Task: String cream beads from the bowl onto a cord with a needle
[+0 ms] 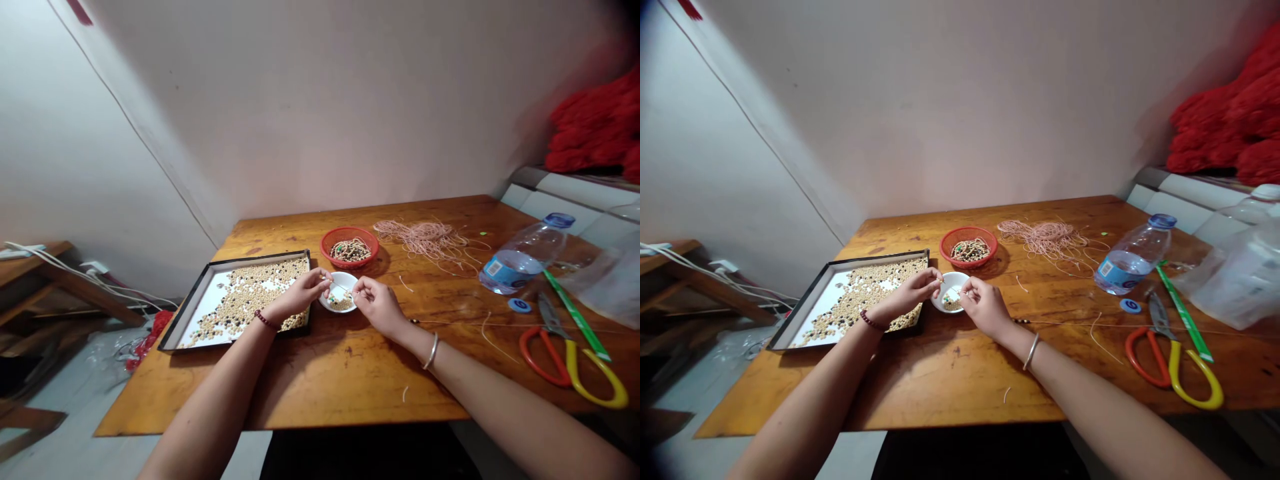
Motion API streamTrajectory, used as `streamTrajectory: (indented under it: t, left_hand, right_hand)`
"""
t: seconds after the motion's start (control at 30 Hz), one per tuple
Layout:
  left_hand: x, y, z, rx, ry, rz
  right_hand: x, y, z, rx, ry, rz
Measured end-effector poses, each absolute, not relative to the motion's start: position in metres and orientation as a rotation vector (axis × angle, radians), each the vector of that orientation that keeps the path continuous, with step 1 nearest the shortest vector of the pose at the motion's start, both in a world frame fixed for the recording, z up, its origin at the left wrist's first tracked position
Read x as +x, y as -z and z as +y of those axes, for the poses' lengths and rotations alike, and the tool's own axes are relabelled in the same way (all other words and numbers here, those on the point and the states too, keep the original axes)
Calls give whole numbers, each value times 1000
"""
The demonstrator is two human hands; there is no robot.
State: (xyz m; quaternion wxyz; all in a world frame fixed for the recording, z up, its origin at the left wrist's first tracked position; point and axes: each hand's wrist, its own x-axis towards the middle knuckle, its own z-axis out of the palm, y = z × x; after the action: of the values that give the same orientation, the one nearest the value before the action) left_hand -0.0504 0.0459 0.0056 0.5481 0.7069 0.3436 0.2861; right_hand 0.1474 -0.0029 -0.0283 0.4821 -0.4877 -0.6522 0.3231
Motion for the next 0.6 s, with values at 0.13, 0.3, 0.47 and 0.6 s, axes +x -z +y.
streamTrajectory:
  t: [0.13,0.3,0.47,0.6]
  left_hand:
    - [-51,-4,47,1672,-683,837]
    - [-51,-8,46,1715,-671,830]
    - [-52,-5,48,1827,-685,831]
    - [-54,2,53,1983,-694,878]
  right_hand:
    - [147,28,-5,-1181,-810,-1587]
    - [147,27,-5,-1179,-786,-1610]
    - [147,28,-4,-1195,-791,-1625]
    - [148,32,-1,-1227,-793,-1640]
